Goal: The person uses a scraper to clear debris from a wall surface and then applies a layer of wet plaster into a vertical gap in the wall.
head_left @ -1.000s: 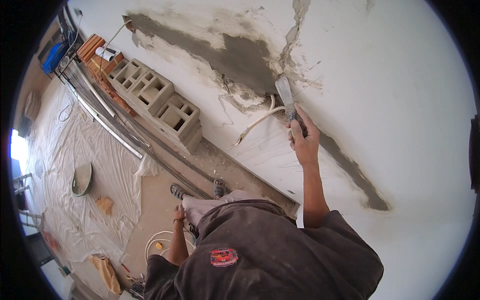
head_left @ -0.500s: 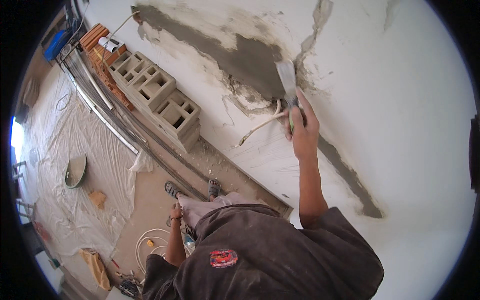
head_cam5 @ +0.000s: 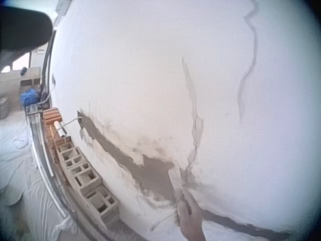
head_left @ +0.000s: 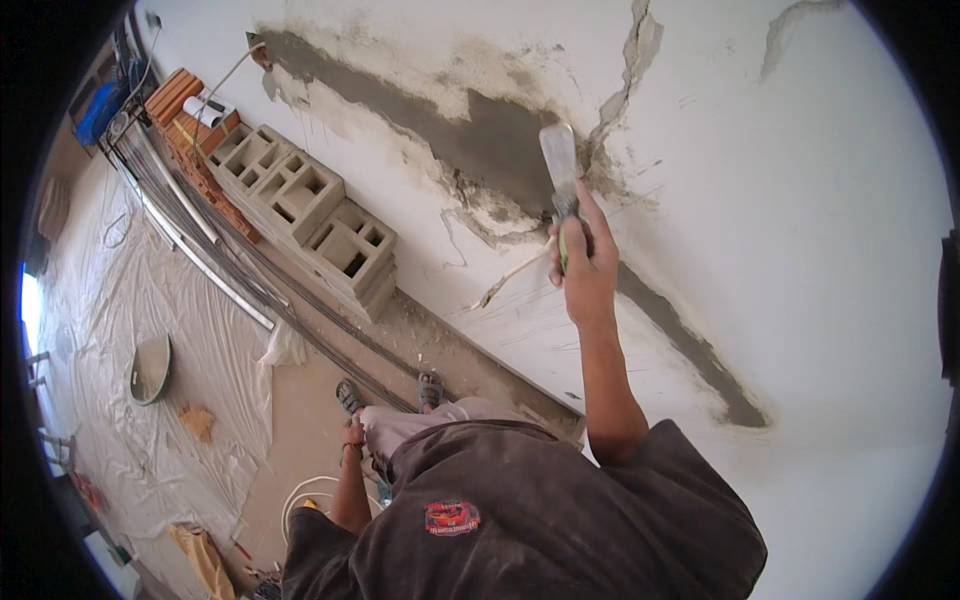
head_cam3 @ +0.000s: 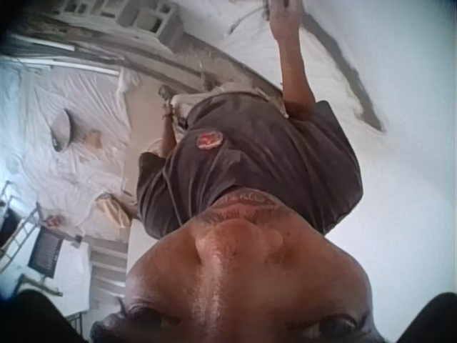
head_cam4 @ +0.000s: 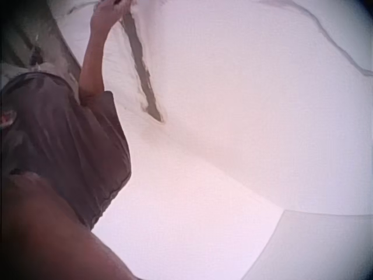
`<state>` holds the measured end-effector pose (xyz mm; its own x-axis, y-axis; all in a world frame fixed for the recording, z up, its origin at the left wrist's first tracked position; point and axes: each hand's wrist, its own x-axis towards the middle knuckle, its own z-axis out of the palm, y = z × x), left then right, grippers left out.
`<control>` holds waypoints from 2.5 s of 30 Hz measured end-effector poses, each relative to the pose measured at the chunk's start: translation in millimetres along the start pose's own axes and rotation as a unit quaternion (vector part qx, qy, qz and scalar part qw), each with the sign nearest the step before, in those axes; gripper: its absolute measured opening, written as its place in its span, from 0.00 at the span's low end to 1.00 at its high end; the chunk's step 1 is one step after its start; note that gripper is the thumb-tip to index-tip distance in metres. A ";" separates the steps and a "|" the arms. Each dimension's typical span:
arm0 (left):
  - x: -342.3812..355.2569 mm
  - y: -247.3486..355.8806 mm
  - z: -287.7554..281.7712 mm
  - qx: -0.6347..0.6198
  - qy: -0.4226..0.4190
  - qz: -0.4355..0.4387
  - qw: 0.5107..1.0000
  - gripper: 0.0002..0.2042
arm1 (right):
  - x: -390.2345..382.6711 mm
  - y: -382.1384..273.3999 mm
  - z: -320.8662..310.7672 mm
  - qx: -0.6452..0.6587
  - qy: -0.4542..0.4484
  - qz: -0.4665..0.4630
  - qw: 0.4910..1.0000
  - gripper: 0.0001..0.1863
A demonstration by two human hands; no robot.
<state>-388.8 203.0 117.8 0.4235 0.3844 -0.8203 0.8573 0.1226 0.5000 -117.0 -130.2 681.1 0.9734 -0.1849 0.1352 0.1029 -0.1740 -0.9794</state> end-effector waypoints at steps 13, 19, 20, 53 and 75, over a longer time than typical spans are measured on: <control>35.8 70.3 -60.6 0.123 -0.048 0.049 0.990 0.23 | 6.8 -19.4 19.9 0.004 0.023 0.030 0.999 0.25; 88.1 95.5 -111.7 0.105 -0.084 0.032 0.990 0.23 | 1.0 -29.5 14.3 -0.002 0.047 0.033 0.998 0.24; 88.7 95.9 -116.9 0.128 -0.089 0.027 0.987 0.23 | 3.8 -31.9 17.7 -0.015 0.037 0.030 0.999 0.23; 159.7 27.7 -255.6 0.083 -0.076 -0.068 0.991 0.29 | 115.2 -186.5 134.0 -0.661 -0.154 0.004 0.735 0.19; 140.4 6.6 -249.7 0.052 -0.067 -0.043 0.996 0.27 | 128.9 -185.5 164.1 -0.827 -0.174 -0.081 0.528 0.15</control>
<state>-396.8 486.3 75.3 0.3768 0.2512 -0.8916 0.9145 0.0524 0.4012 22.9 36.9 855.6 0.9877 0.1004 -0.1202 0.1506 -0.8205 0.5515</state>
